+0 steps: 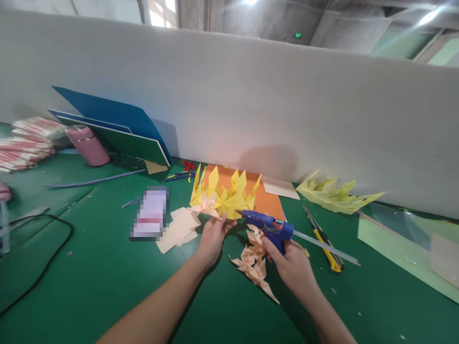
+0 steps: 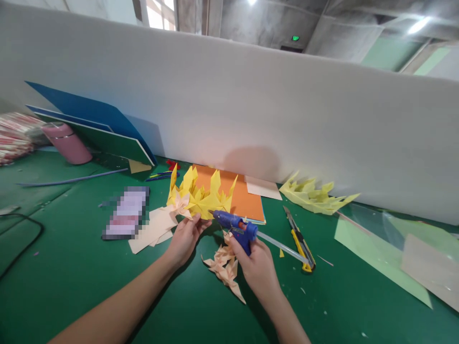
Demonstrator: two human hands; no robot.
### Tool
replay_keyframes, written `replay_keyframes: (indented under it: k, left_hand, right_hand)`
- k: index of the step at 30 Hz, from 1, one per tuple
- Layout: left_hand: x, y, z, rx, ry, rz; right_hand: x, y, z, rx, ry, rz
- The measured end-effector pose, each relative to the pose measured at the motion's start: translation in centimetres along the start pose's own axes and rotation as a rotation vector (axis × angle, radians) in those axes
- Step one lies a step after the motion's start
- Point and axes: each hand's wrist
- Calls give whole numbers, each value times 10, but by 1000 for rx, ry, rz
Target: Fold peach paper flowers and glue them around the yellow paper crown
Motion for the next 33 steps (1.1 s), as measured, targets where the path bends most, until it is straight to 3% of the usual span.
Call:
replay_keyframes:
  k: [5,18,33]
  left_hand:
    - [0,-1,1,-18,-6,-12]
    - [1,0,2,-79,16,-15]
    - [2,0,1,-97,-13,-9]
  right_hand:
    - [2,10,-1,195,7,159]
    - [5,28,0,476,18,387]
    - [6,23,-5,341,-21,358]
Point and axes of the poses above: each hand's wrist, its own x-axis away from the middle knuckle, its own z-axis out of the back of the hand, y = z × x, and after that the axes turned 8 degrees about -y, right-handed
